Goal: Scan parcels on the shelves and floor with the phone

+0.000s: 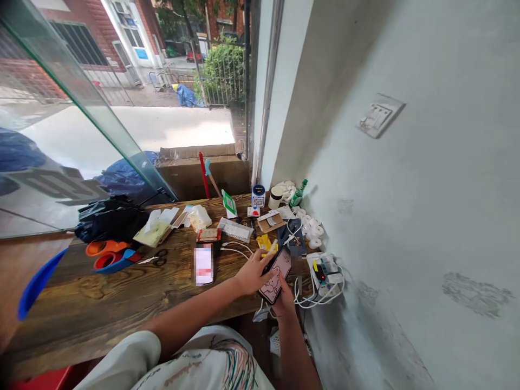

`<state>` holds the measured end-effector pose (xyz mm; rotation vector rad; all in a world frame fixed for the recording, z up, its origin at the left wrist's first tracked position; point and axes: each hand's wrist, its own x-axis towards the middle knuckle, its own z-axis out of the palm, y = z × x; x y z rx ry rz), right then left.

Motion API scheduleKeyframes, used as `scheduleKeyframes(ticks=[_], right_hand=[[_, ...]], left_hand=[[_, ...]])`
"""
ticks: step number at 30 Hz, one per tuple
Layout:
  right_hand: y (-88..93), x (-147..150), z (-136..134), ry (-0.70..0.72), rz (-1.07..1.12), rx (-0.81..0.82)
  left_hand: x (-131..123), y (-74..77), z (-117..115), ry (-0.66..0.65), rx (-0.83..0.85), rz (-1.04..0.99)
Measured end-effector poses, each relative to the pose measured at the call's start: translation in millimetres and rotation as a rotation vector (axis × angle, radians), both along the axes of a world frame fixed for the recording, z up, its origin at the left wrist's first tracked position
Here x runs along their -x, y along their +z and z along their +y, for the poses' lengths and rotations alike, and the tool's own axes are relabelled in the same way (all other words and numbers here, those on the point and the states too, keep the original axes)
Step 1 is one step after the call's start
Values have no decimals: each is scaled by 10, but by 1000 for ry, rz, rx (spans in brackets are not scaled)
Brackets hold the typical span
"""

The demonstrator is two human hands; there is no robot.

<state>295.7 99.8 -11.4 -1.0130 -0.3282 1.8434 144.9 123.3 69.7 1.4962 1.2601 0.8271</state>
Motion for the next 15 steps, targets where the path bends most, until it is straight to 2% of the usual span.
scheduleKeyframes(ticks=[2,3,5,7,9,11,13,15], right_hand=[[-38,5,81,-8,15,8],[-59,19,132,-10,13,10],[-106,50,266,-21,-20,9],[-159,60,451,-43,-95,-2],[-212,28,683,-72,-206,-26],[-260,-44,948,-79,-347,-62],[-297,-136,1222,-39,-519,-107],[-321,-227,1479,26,-732,-173]], left_hand=[[68,-51,-20,-52,-145,44],[134,-122,-53,-30,-155,35],[340,-349,-184,85,-59,-10],[641,-647,-406,204,79,-17],[1002,-938,-708,314,194,-2],[1369,-1152,-1064,445,308,3],[1697,-1262,-1449,585,408,-4],[1971,-1305,-1849,732,497,-7]])
